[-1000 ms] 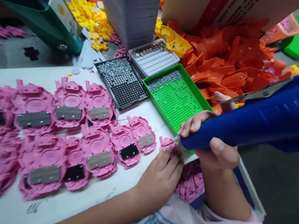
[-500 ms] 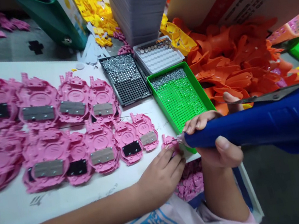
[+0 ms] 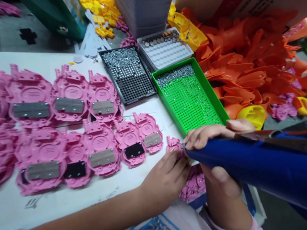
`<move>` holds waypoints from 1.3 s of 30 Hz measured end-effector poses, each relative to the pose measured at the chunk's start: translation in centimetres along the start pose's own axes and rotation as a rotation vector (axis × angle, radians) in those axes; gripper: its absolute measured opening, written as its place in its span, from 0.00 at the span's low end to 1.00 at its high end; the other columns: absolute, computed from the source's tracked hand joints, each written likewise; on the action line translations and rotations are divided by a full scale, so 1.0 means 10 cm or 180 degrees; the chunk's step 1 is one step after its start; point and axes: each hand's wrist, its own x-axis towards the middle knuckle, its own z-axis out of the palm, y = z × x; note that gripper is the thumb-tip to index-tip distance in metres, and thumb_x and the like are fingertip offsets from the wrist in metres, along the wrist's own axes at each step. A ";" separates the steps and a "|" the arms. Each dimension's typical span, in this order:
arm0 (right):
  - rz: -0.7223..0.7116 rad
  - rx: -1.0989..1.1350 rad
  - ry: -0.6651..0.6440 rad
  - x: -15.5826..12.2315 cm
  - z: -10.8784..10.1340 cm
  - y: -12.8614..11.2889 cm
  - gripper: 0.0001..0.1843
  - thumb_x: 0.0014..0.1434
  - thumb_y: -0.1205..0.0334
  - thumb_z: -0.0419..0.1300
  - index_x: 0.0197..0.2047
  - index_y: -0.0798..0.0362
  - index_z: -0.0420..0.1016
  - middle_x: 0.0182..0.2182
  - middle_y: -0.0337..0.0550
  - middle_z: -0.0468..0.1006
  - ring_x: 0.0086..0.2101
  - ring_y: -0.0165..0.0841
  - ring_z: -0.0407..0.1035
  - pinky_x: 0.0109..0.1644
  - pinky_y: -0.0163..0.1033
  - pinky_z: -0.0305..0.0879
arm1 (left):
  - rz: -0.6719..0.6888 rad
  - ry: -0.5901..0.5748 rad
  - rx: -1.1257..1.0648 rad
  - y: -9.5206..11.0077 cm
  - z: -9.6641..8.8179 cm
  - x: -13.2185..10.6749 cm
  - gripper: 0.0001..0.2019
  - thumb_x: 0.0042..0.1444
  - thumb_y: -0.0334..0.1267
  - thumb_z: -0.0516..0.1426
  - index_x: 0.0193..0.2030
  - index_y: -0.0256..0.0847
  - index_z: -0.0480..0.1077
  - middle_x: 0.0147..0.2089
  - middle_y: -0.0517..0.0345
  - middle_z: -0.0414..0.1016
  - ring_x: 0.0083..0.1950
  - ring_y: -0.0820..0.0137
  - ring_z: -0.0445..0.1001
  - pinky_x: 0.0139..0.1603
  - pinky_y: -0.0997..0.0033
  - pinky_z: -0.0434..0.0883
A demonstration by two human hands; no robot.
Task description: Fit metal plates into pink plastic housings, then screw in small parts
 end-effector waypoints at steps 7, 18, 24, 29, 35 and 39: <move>-0.0241 0.0118 -0.0080 -0.01 0.04 0.03 0.23 0.48 0.52 0.61 0.48 0.45 0.65 0.26 0.37 0.69 0.25 0.34 0.67 0.32 0.48 0.68 | 0.0016 0.0040 0.0010 0.00 0.02 0.00 0.14 0.61 0.33 0.52 0.49 0.31 0.72 0.51 0.43 0.72 0.54 0.55 0.69 0.59 0.52 0.62; -0.0471 0.0284 0.0060 0.91 0.08 -0.07 0.11 0.44 0.52 0.60 0.27 0.50 0.69 0.21 0.36 0.66 0.22 0.30 0.67 0.27 0.39 0.67 | -0.0011 0.0087 -0.0024 -0.03 0.00 -0.02 0.16 0.59 0.32 0.51 0.52 0.30 0.70 0.54 0.43 0.71 0.55 0.56 0.68 0.60 0.54 0.60; -0.0574 0.0265 0.0420 1.29 0.17 0.35 0.07 0.45 0.57 0.59 0.27 0.50 0.66 0.21 0.33 0.67 0.19 0.28 0.66 0.24 0.36 0.67 | -0.0026 0.0051 0.0018 -0.03 -0.02 -0.03 0.17 0.58 0.34 0.51 0.52 0.31 0.70 0.55 0.45 0.72 0.56 0.55 0.68 0.60 0.54 0.59; -0.0347 0.0140 0.0383 1.29 0.15 0.40 0.11 0.45 0.53 0.60 0.25 0.50 0.65 0.21 0.34 0.66 0.19 0.27 0.66 0.24 0.36 0.66 | -0.0040 -0.0033 0.0041 -0.02 -0.01 -0.04 0.17 0.59 0.34 0.51 0.53 0.33 0.70 0.55 0.45 0.72 0.57 0.57 0.68 0.61 0.56 0.58; -0.0269 0.0154 0.0393 1.27 0.11 0.41 0.12 0.44 0.52 0.60 0.24 0.50 0.64 0.21 0.34 0.66 0.20 0.28 0.66 0.24 0.37 0.66 | -0.0043 0.0005 0.0047 -0.03 -0.03 -0.02 0.17 0.59 0.35 0.51 0.53 0.33 0.70 0.55 0.47 0.72 0.56 0.55 0.68 0.61 0.55 0.59; -0.0207 -0.0083 0.0418 1.23 0.09 0.43 0.18 0.43 0.45 0.60 0.25 0.51 0.64 0.22 0.35 0.64 0.22 0.27 0.66 0.27 0.37 0.67 | 0.0018 -0.0134 0.0019 -0.04 -0.04 -0.03 0.18 0.58 0.36 0.51 0.54 0.32 0.69 0.57 0.44 0.70 0.57 0.54 0.67 0.61 0.54 0.59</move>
